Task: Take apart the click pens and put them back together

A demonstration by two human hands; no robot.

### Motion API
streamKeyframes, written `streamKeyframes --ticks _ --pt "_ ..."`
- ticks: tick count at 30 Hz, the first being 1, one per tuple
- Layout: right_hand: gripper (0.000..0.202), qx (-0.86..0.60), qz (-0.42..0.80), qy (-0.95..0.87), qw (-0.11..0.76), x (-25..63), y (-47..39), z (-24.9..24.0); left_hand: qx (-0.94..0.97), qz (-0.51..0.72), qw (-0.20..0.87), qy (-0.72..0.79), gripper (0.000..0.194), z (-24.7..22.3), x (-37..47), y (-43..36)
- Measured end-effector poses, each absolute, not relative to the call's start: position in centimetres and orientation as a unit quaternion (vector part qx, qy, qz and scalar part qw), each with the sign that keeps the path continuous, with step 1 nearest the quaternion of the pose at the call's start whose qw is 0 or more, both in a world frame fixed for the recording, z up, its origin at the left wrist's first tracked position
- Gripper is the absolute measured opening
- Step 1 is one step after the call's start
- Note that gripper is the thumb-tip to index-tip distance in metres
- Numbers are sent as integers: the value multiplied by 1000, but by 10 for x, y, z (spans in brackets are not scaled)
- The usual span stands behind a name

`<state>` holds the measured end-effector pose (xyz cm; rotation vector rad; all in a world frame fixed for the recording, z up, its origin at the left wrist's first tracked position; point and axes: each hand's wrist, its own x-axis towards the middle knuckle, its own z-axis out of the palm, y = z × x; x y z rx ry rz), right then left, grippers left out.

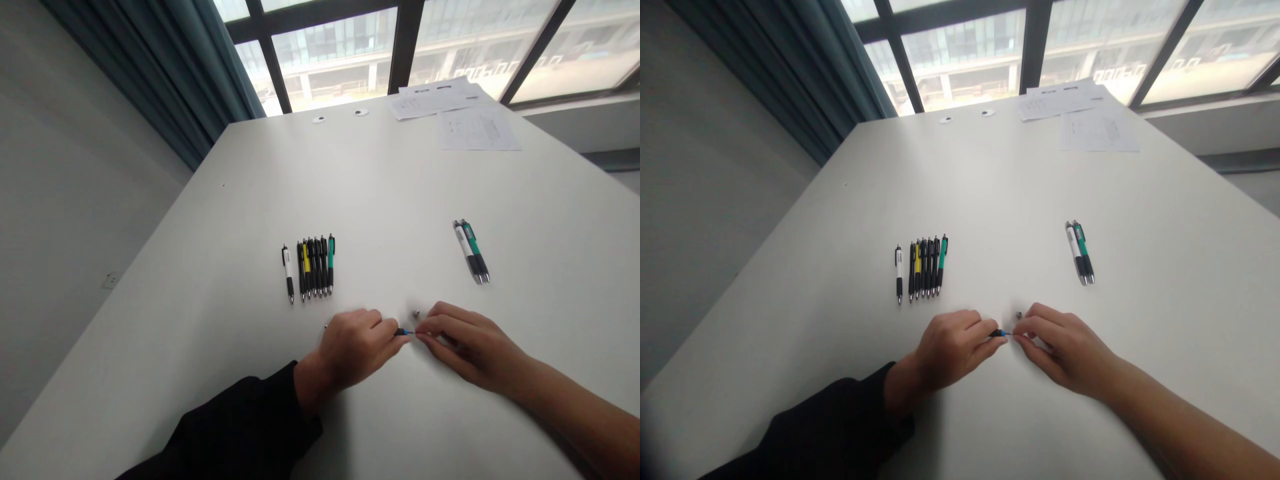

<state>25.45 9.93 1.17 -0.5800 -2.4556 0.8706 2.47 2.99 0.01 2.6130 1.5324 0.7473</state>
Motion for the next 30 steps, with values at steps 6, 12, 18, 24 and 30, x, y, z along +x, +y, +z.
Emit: streamKeyframes --ticks 6,12,18,24,30 --pt "7 -237 338 -881 230 259 103 15 818 258 -34 512 22 1 24 32" --pt "7 -269 330 -870 248 265 110 15 827 249 -34 503 19 -1 23 33" --pt "9 -308 271 -882 232 266 119 7 840 226 -34 493 20 -2 22 33" --pt "18 -286 275 -886 239 263 118 9 853 208 -27 478 23 -3 21 35" --pt "19 -187 265 -910 259 259 110 12 864 193 -32 464 25 -2 19 36"
